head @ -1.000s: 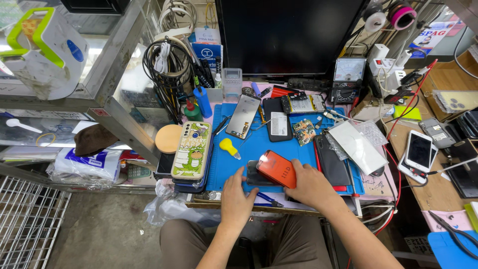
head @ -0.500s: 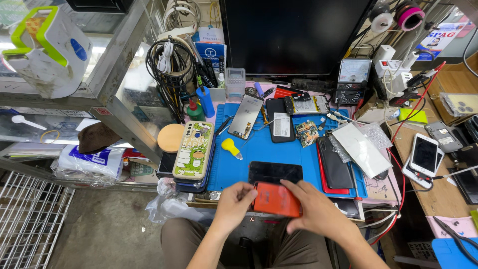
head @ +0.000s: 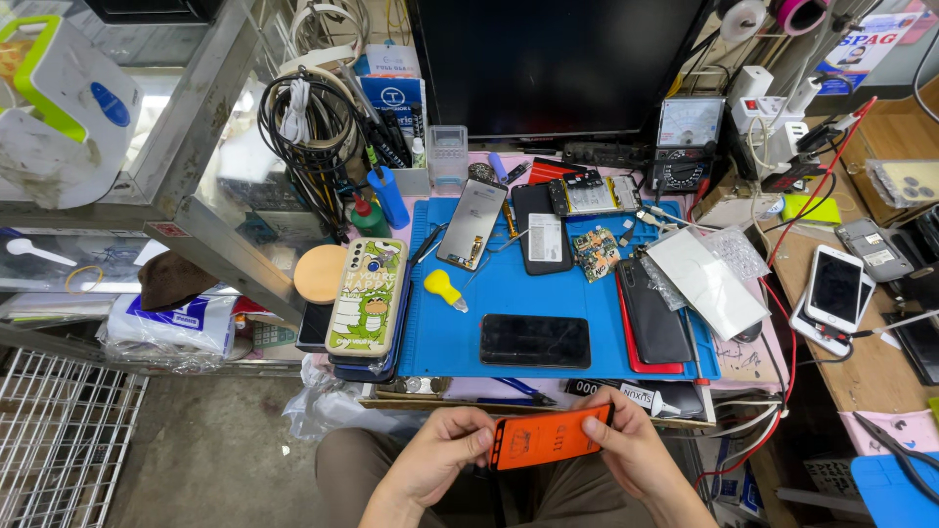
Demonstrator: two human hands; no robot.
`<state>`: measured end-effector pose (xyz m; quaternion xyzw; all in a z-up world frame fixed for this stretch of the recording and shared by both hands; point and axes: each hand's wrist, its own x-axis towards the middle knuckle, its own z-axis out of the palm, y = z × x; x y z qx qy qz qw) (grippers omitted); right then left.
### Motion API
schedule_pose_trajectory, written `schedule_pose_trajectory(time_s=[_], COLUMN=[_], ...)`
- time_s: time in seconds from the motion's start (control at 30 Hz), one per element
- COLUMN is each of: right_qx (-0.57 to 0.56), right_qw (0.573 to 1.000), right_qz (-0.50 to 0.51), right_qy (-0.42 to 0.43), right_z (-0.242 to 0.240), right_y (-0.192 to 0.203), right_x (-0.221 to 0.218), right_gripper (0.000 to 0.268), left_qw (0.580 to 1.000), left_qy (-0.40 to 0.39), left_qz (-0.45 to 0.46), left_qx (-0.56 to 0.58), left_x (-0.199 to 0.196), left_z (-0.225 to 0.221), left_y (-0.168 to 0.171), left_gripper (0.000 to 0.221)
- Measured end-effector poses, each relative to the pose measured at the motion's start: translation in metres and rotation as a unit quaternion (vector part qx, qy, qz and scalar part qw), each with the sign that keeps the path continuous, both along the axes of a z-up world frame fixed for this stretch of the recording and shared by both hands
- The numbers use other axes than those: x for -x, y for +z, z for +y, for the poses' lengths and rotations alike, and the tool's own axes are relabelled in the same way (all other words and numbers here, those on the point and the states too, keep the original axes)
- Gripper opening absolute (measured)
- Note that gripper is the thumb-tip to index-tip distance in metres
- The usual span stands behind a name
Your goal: The person handles a smartphone on a workbench, placing a thin sheet onto the screen and pressing it down with their fingers.
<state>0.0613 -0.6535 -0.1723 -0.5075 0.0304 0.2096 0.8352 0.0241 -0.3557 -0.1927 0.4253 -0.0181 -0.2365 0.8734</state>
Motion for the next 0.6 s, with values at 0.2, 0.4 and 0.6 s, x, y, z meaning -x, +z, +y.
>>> schedule_pose_trajectory(time_s=[0.2, 0.4, 0.6], right_qx=[0.072, 0.258, 0.335], right_qw=[0.940, 0.952, 0.942], right_qz=[-0.209, -0.106, -0.019], right_qy=[0.260, 0.127, -0.010], right_z=[0.014, 0.013, 0.022], right_y=[0.064, 0.073, 0.019], right_x=[0.024, 0.025, 0.039], right_gripper=[0.016, 0.010, 0.019], left_qw=[0.980, 0.899, 0.594], left_qy=[-0.191, 0.092, -0.022], left_qz=[0.008, -0.213, -0.538], left_qx=[-0.054, -0.370, -0.598], left_x=[0.001, -0.010, 0.013], left_z=[-0.048, -0.003, -0.042], left_y=[-0.029, 0.064, 0.110], left_gripper=[0.020, 0.040, 0.102])
